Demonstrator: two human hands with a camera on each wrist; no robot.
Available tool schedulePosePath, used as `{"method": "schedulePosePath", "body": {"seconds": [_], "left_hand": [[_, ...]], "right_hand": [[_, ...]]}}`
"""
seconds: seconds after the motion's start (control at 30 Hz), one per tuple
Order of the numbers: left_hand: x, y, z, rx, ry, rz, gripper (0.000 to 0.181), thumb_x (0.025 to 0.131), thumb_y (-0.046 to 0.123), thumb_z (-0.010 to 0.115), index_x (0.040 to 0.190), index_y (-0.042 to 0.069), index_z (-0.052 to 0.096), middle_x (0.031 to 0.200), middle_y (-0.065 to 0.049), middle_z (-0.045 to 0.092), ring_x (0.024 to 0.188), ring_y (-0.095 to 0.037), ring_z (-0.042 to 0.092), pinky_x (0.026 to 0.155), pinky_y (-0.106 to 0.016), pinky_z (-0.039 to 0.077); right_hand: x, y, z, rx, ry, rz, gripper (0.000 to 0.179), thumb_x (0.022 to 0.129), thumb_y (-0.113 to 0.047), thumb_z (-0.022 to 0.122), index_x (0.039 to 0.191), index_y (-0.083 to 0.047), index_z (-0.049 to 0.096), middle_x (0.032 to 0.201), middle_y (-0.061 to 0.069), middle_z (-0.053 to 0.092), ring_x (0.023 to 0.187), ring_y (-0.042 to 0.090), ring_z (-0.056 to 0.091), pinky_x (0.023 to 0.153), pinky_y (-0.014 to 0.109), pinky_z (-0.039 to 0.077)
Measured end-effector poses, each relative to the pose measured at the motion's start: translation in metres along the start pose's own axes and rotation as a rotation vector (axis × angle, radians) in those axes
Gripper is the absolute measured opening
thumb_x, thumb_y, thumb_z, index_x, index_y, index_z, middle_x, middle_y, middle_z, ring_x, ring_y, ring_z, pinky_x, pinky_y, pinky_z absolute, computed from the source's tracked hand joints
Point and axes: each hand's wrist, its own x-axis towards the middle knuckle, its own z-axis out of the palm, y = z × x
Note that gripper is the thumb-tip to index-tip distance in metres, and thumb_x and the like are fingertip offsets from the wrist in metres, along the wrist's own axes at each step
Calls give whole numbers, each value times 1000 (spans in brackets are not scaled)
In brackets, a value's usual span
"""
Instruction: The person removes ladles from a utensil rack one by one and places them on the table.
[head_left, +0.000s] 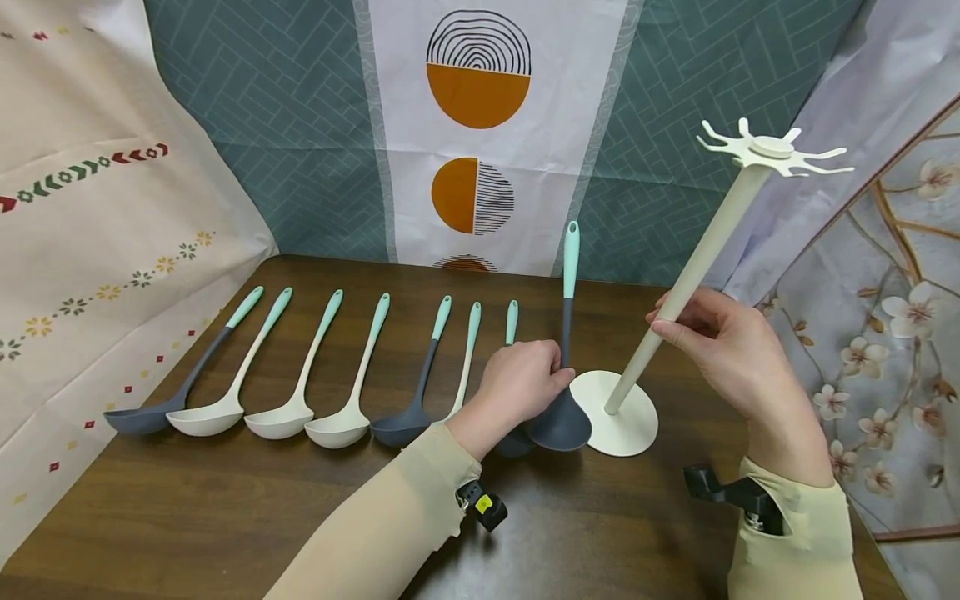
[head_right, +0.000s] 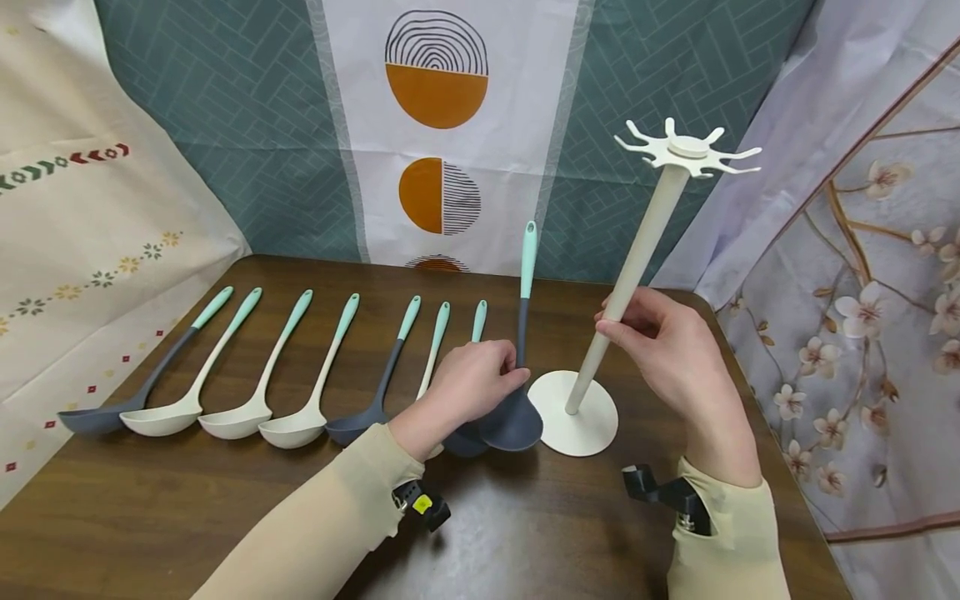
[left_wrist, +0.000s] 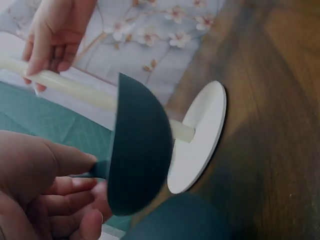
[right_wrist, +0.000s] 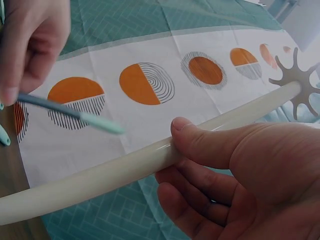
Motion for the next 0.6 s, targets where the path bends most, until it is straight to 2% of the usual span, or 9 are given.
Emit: {"method": "schedulePosePath", "body": {"seconds": [0.17, 0.27, 0.47, 0.6], "left_hand": [[7, -4, 7, 81, -92, -38, 38, 108, 35, 74, 74, 18, 69, 62, 6, 57, 57, -13, 56, 52, -29, 42], [12, -7, 10, 99, -141, -53, 45, 108, 34, 72, 66, 18, 68, 57, 6, 53, 55, -13, 54, 52, -29, 40], [21, -10, 15, 85, -222, -72, 48, 108, 30, 70, 61, 17, 67, 53, 5, 52, 52, -13, 56, 51, -29, 38], [24, -11, 16, 68, -280, -129, 46, 107, 30, 70, 64, 15, 71, 52, 4, 58, 52, -13, 60, 52, -30, 39]], "right_hand": [[-1, 0, -1, 0, 1, -3, 28, 106, -32, 79, 128, -16, 79, 114, 6, 81, 95, -1, 69, 78, 19, 48], [-1, 0, -1, 0, 0, -2, 27, 106, -31, 79, 128, -16, 79, 113, 5, 81, 95, -2, 69, 77, 19, 48], [-1, 0, -2, -6, 5, -4, 26, 106, -30, 79, 128, -16, 79, 110, 2, 81, 93, -2, 68, 76, 19, 47], [0, -1, -1, -6, 0, -2, 27, 105, -31, 79, 128, -15, 79, 110, 2, 81, 93, -1, 68, 75, 20, 47]]}}
